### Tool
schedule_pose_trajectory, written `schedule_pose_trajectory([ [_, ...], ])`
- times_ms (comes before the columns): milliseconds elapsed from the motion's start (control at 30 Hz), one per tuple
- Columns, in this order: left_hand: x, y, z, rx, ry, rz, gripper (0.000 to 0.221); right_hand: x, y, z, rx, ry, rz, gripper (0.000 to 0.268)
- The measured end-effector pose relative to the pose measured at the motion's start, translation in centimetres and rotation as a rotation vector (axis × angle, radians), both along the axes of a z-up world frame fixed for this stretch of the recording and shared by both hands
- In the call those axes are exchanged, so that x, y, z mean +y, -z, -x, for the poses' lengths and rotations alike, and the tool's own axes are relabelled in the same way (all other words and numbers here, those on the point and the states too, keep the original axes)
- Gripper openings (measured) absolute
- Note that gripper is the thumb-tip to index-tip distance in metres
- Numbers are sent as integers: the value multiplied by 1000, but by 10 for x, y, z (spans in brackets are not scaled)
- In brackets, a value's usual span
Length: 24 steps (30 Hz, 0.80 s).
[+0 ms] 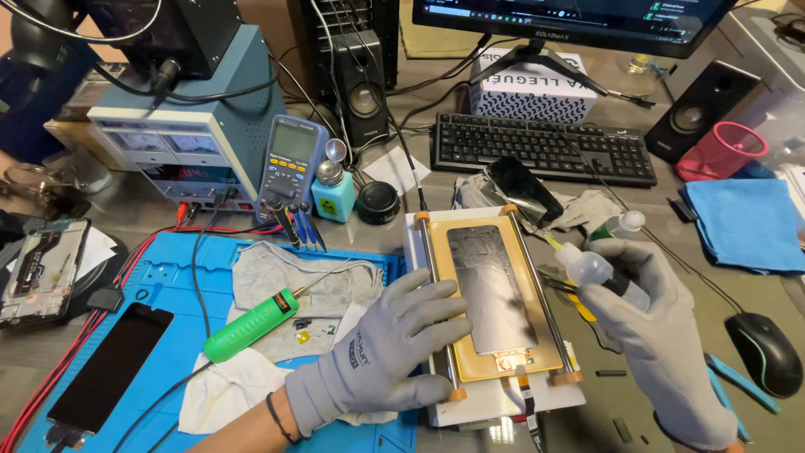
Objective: The person applies adhesive from a small bottle onto a mobile phone screen frame and then wipes the screen surface with a white cloth.
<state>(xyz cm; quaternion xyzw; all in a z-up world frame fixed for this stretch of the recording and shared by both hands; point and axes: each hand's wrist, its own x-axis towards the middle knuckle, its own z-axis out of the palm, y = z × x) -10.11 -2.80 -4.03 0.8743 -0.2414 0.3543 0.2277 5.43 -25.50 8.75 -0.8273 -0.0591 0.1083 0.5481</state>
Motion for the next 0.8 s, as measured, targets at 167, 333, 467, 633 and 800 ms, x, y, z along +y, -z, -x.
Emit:
schedule_pose_trajectory([
  [167, 1, 6, -1, 18, -35, 18, 66, 3, 1, -16, -162, -106, 50, 34],
  [333, 3, 2, 0, 30, -67, 81, 67, 13, 8, -13, -554, -204, 120, 35],
  [467, 3, 3, -2, 29, -82, 88, 67, 22, 7, -5, -539, -227, 112, 29],
  [633, 1, 0, -3, 25, -92, 83, 67, 26, 19, -6, -653, -332, 25, 26],
  [800, 2, 6, -3, 19, -127, 64, 65, 31, 18, -8, -747, -355, 13, 25],
])
